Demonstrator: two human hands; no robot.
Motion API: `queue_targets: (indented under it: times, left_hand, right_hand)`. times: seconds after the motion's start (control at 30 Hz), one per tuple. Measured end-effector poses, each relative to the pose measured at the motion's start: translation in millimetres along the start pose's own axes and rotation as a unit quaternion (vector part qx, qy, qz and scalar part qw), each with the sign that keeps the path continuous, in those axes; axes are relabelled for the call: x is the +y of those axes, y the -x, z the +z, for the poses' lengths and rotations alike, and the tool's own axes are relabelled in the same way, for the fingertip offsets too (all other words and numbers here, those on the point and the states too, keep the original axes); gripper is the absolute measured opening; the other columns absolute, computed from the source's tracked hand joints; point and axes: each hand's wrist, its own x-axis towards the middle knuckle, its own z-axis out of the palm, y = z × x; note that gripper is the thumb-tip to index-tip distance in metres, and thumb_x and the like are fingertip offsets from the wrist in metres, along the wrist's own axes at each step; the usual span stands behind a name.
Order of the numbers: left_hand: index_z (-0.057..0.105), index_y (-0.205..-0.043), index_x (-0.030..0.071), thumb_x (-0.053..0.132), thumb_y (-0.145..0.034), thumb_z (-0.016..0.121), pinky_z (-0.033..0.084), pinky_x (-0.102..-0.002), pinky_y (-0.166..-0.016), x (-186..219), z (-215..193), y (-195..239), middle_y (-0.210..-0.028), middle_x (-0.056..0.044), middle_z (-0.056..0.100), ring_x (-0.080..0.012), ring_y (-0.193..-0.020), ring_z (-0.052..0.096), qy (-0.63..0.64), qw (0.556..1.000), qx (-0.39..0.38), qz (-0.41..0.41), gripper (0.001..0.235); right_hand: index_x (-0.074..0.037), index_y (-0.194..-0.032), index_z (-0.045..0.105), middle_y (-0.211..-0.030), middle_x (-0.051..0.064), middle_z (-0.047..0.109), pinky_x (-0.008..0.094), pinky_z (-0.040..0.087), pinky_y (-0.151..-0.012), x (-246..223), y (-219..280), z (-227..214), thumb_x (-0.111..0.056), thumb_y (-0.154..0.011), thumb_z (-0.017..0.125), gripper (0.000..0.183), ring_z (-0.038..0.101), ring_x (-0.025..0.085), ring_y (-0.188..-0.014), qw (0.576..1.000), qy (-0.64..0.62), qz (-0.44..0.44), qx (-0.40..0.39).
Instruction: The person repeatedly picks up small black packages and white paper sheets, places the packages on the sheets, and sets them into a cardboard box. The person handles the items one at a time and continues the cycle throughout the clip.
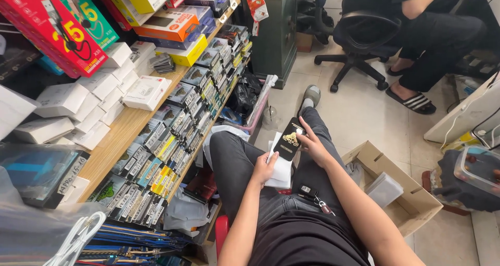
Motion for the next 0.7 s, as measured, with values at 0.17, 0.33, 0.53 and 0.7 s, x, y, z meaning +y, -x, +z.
queue_targets:
  times: [0.17, 0.33, 0.53, 0.7]
  left_hand:
    - [0.069, -0.079, 0.01, 0.04, -0.102, 0.066, 0.048, -0.028, -0.061, -20.8, -1.5, -18.8, -0.067, -0.002, 0.062, -0.0134, -0.063, 0.057, -0.005, 0.999, 0.022, 0.026, 0.038]
    - [0.066, -0.082, 0.011, 0.04, -0.103, 0.064, 0.047, -0.028, -0.065, -68.2, -8.8, -42.8, -0.072, -0.002, 0.06, -0.0149, -0.068, 0.055, 0.034, 0.995, 0.088, 0.006, 0.035]
    - [0.069, -0.083, 0.009, 0.039, -0.102, 0.065, 0.049, -0.028, -0.066, -66.8, -7.2, -43.8, -0.071, 0.0, 0.062, -0.0127, -0.069, 0.055, 0.028, 0.993, 0.109, 0.025, 0.036]
    - [0.069, -0.083, 0.013, 0.041, -0.102, 0.064, 0.049, -0.025, -0.065, -66.8, -6.4, -45.9, -0.073, 0.002, 0.064, -0.0102, -0.069, 0.056, 0.034, 0.996, 0.087, 0.017, 0.034]
  right_hand:
    - [-0.035, -0.162, 0.035, -0.129, 0.014, 0.055, 0.036, 0.056, -0.092, 27.1, -18.1, -10.2, -0.023, -0.103, 0.062, 0.065, 0.062, 0.021, -0.108, 0.996, 0.072, -0.03, -0.032]
    - [-0.031, -0.152, 0.054, -0.134, 0.013, 0.066, 0.034, 0.06, -0.085, 11.3, -0.6, 11.3, -0.026, -0.098, 0.07, 0.056, 0.069, 0.015, -0.091, 0.977, 0.151, -0.008, -0.148]
    - [-0.018, -0.145, 0.063, -0.126, 0.012, 0.069, 0.036, 0.058, -0.092, 34.5, -17.0, -0.3, -0.021, -0.096, 0.071, 0.049, 0.065, 0.017, -0.096, 0.958, 0.183, 0.001, -0.222]
    - [-0.015, -0.129, 0.074, -0.086, 0.01, 0.071, 0.033, 0.06, -0.082, 26.7, -13.4, 3.8, -0.027, -0.1, 0.068, 0.032, 0.069, 0.014, -0.083, 0.973, 0.131, -0.037, -0.188]
